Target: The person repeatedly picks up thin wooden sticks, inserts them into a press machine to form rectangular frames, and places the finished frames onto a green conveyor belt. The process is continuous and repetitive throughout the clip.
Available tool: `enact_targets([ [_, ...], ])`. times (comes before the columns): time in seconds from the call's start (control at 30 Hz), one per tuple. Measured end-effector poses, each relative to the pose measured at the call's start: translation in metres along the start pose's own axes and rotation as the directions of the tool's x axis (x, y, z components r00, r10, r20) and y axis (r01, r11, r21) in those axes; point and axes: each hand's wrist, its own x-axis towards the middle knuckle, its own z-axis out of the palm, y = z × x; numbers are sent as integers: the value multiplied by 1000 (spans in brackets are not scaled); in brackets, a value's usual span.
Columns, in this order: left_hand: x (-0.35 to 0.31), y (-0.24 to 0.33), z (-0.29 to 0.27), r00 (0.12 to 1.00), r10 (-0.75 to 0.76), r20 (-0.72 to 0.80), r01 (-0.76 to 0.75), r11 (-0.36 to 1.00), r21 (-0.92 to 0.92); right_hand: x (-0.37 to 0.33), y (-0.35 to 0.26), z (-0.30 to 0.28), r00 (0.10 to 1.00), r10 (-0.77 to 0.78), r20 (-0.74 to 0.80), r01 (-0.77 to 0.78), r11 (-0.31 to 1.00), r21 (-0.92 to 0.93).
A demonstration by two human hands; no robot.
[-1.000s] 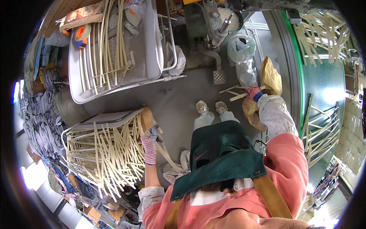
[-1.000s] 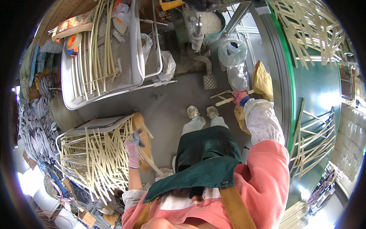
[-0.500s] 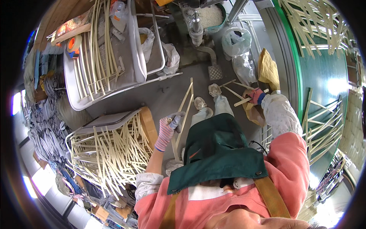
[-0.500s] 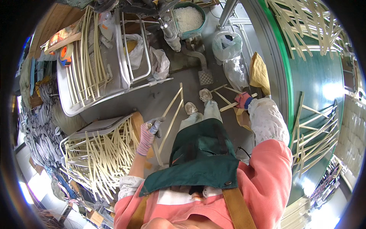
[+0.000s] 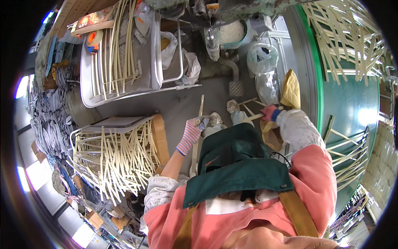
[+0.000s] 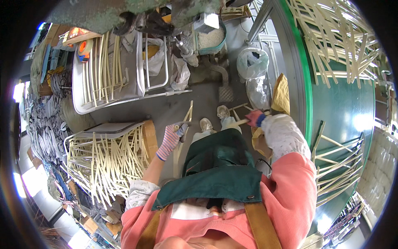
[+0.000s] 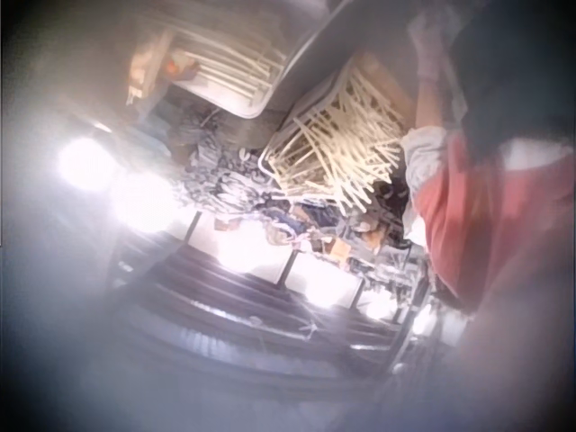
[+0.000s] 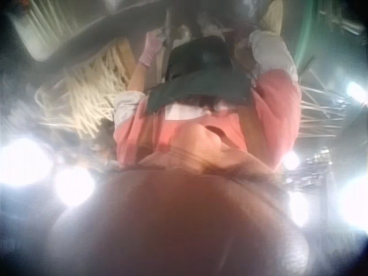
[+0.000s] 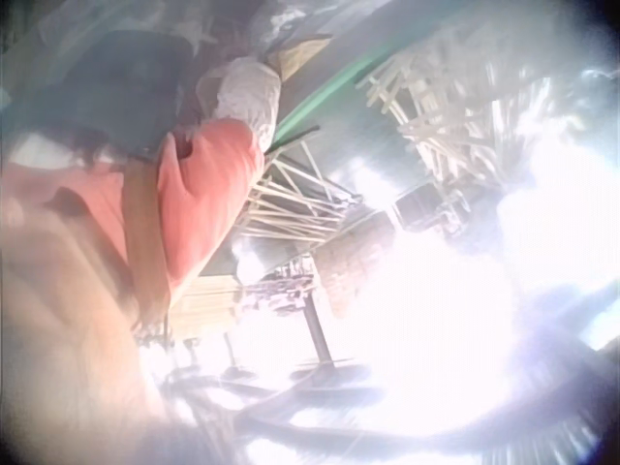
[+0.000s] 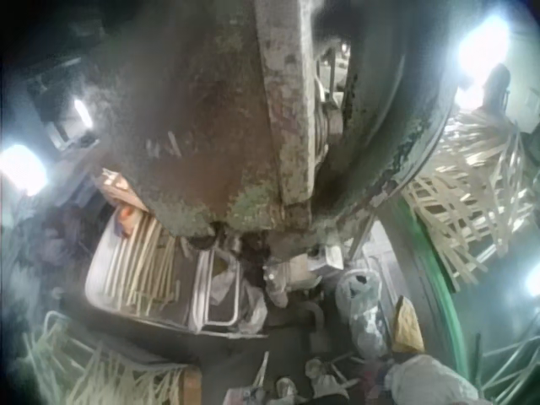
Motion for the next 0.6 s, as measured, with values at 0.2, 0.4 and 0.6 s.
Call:
enact_targets([
  [0.2,14,5,12,985,-162,-52,157,983,-96,-58,27,26,982,-120,-145,129,990,58],
  [0.4,19,12,19,991,-135,-7,133,983,-125,-37,84,56,975,-160,-151,141,981,-131],
  [0.6,7,25,8,998,-69,-1,69,997,-39,-20,124,83,951,-156,-268,78,957,-279],
])
